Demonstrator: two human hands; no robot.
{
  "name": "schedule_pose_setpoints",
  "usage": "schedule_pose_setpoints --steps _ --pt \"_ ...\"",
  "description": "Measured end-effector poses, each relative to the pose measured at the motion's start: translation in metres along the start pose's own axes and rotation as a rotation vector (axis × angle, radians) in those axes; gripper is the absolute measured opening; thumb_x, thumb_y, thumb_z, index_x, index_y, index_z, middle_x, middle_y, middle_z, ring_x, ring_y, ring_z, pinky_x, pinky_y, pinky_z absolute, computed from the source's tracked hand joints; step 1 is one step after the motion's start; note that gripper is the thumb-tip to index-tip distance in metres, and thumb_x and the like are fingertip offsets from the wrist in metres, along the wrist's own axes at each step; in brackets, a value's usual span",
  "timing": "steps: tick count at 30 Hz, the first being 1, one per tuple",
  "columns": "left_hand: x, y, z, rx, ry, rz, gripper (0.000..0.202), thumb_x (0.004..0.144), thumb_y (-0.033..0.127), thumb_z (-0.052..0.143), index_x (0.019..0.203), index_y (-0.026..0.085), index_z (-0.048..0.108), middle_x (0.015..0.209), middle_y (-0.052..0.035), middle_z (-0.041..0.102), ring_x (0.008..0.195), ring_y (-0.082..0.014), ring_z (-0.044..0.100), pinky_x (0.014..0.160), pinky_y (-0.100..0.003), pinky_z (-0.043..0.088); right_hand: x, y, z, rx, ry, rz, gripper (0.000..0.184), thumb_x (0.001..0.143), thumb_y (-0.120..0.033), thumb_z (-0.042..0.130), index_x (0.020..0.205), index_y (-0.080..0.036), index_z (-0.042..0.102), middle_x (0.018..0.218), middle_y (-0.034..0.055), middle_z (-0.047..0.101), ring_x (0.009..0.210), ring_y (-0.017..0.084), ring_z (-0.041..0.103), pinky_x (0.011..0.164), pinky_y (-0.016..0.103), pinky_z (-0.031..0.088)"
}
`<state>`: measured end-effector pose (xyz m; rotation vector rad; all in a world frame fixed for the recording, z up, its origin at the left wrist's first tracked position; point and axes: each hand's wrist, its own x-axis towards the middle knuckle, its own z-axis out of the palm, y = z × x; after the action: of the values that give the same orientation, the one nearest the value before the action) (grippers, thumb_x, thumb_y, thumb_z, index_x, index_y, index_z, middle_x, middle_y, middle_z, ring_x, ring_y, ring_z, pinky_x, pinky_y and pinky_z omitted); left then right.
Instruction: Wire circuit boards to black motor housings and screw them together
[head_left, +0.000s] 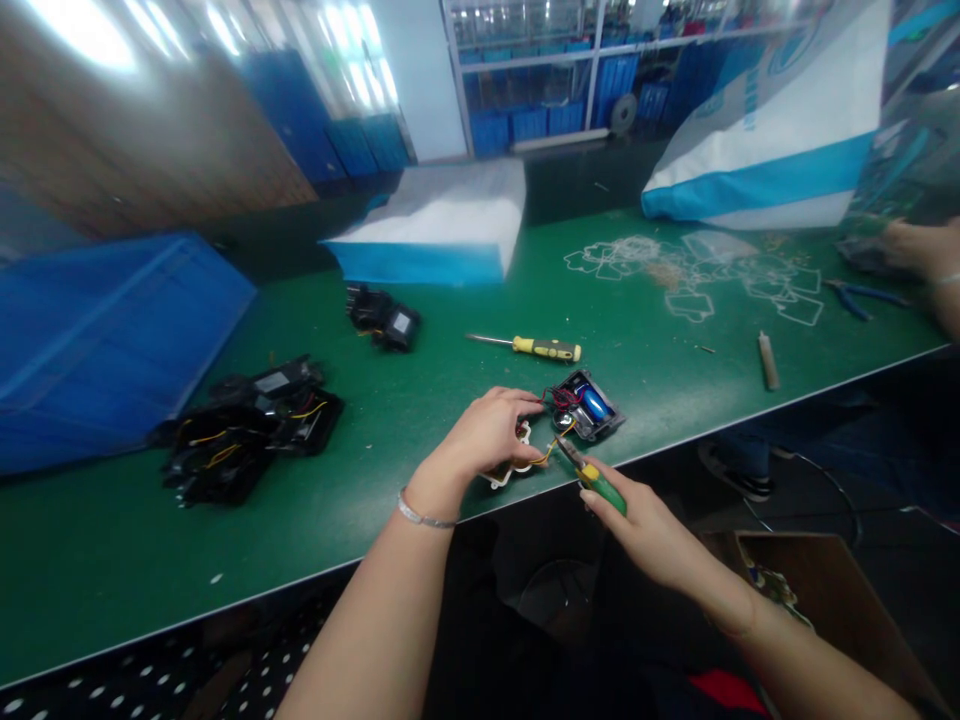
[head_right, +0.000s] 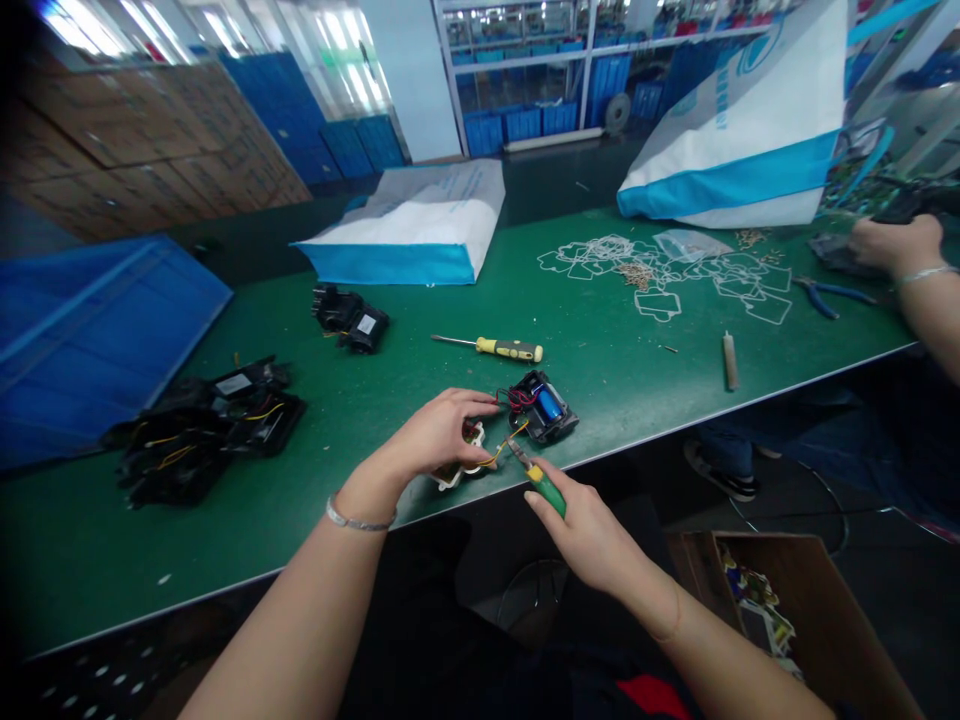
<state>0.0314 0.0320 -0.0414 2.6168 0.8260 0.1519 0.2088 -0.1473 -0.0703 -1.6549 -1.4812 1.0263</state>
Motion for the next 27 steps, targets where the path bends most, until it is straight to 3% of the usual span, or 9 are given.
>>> schedule_pose_setpoints --steps 16,21,24,27 --pt "-0.001 0.007 0.004 -0.002 0.020 -0.023 0.068 0.060 0.038 0.074 0.124 0.021 0.058 0.128 -0.0068 0.057 0.118 -0.0275 0.049 0.101 -0.039 0.042 0.000 0.017 0.017 -0.032 0.104 -0.083 0.049 0.090 -0.037 0.047 0.135 -0.018 0.046 0.129 0.0107 0.056 0.121 0.025 0.051 0.105 0.040 0.037" --pt "-0.003 0.007 0.004 -0.032 0.020 -0.045 0.072 0.060 0.044 0.074 0.125 0.021 0.056 0.128 -0.0079 0.057 0.118 -0.0279 0.049 0.100 -0.039 0.042 -0.010 0.009 0.003 0.010 0.083 -0.087 0.048 0.091 -0.040 0.047 0.134 -0.017 0.047 0.117 0.0094 0.063 0.111 0.026 0.057 0.098 0.040 0.042" --pt "-0.003 0.006 0.002 -0.054 0.011 -0.048 0.074 0.059 0.048 0.075 0.125 0.021 0.056 0.128 -0.0082 0.057 0.117 -0.0279 0.050 0.101 -0.039 0.041 -0.007 0.003 -0.026 -0.024 0.317 -0.093 0.052 0.090 -0.041 0.048 0.137 -0.018 0.042 0.111 0.0087 0.064 0.103 0.025 0.059 0.095 0.039 0.043" --pt "-0.002 0.006 0.000 -0.069 -0.005 -0.047 0.073 0.058 0.047 0.076 0.123 0.023 0.057 0.127 -0.0076 0.057 0.116 -0.0278 0.051 0.100 -0.038 0.042 0.016 0.009 -0.061 -0.243 0.580 -0.136 0.056 0.089 -0.041 0.048 0.141 -0.021 0.035 0.119 0.0102 0.057 0.108 0.026 0.055 0.097 0.040 0.039"
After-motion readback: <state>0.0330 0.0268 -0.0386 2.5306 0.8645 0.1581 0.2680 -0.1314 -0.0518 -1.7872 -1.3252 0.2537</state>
